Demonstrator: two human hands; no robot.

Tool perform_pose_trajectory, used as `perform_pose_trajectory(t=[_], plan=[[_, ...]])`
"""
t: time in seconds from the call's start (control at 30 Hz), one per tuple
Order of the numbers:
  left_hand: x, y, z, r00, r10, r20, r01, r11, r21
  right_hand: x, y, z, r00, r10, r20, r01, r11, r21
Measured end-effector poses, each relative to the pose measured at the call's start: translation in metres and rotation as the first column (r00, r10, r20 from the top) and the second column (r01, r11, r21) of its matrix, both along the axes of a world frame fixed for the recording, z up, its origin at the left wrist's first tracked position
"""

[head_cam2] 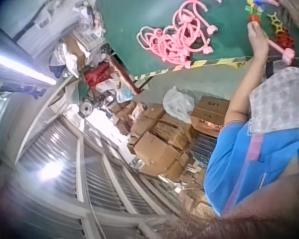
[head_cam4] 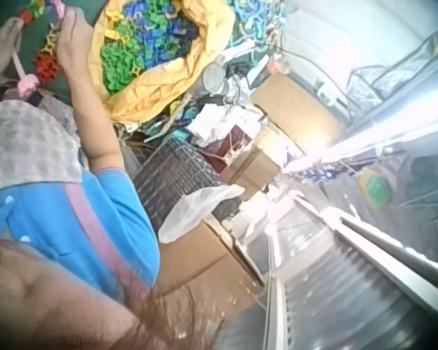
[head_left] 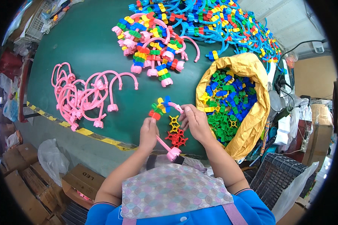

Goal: The person repeatedly picks pink plastic hooks and colorful star-shaped connectors from a table and a yellow bag, then snaps them together by hand. The assembled units are placed on the table as the person continues the cycle of picking and joining parts.

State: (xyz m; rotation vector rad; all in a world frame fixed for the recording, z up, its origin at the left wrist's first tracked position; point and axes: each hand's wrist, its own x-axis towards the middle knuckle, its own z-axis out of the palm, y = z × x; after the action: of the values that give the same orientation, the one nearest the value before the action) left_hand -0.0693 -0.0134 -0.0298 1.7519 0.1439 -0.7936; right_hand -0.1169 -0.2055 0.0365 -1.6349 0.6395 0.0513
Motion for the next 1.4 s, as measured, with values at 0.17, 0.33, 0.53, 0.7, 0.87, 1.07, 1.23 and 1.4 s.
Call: perform_pose_trajectory(t=[0.17, 0.33, 0.53, 0.7, 0.87, 1.07, 1.23, 1.4], plan=[[0.028, 0.004, 0.021, 0.889, -0.190, 0.416, 0.158, 0.981, 0.109, 0.040, -0.005, 0.001, 0.969, 0.222, 0.112, -0.191, 0.954, -0.232], [0.103, 0.038, -0.004, 0.600, -0.276, 0.751, -0.022, 0.933, 0.360, 0.117, -0.055, 0.008, 0.980, 0.104, 0.171, -0.051, 0.956, -0.291], [0.151, 0.070, -0.026, 0.646, -0.587, 0.488, -0.118, 0.554, 0.824, 0.172, -0.102, 0.022, 0.825, -0.179, 0.536, 0.452, 0.778, -0.436], [0.164, 0.075, -0.066, 0.772, -0.480, 0.417, 0.011, 0.666, 0.746, 0.072, -0.081, -0.026, 0.980, 0.079, 0.181, 0.021, 0.869, -0.495], [0.115, 0.059, -0.011, 0.883, -0.148, 0.445, -0.041, 0.921, 0.388, -0.051, -0.022, -0.059, 0.968, 0.241, -0.064, -0.243, 0.854, -0.460], [0.045, 0.061, 0.020, 0.771, -0.131, 0.623, -0.050, 0.963, 0.264, -0.063, 0.010, -0.093, 0.952, 0.295, 0.085, -0.160, 0.711, -0.685], [0.026, 0.062, 0.009, 0.821, -0.127, 0.557, 0.073, 0.990, 0.118, -0.025, 0.004, -0.120, 0.839, 0.532, -0.112, -0.408, 0.481, -0.776], [0.005, 0.059, 0.012, 0.980, 0.173, 0.093, -0.137, 0.942, -0.305, -0.056, 0.001, -0.099, 0.943, 0.333, 0.005, -0.204, 0.591, -0.781]])
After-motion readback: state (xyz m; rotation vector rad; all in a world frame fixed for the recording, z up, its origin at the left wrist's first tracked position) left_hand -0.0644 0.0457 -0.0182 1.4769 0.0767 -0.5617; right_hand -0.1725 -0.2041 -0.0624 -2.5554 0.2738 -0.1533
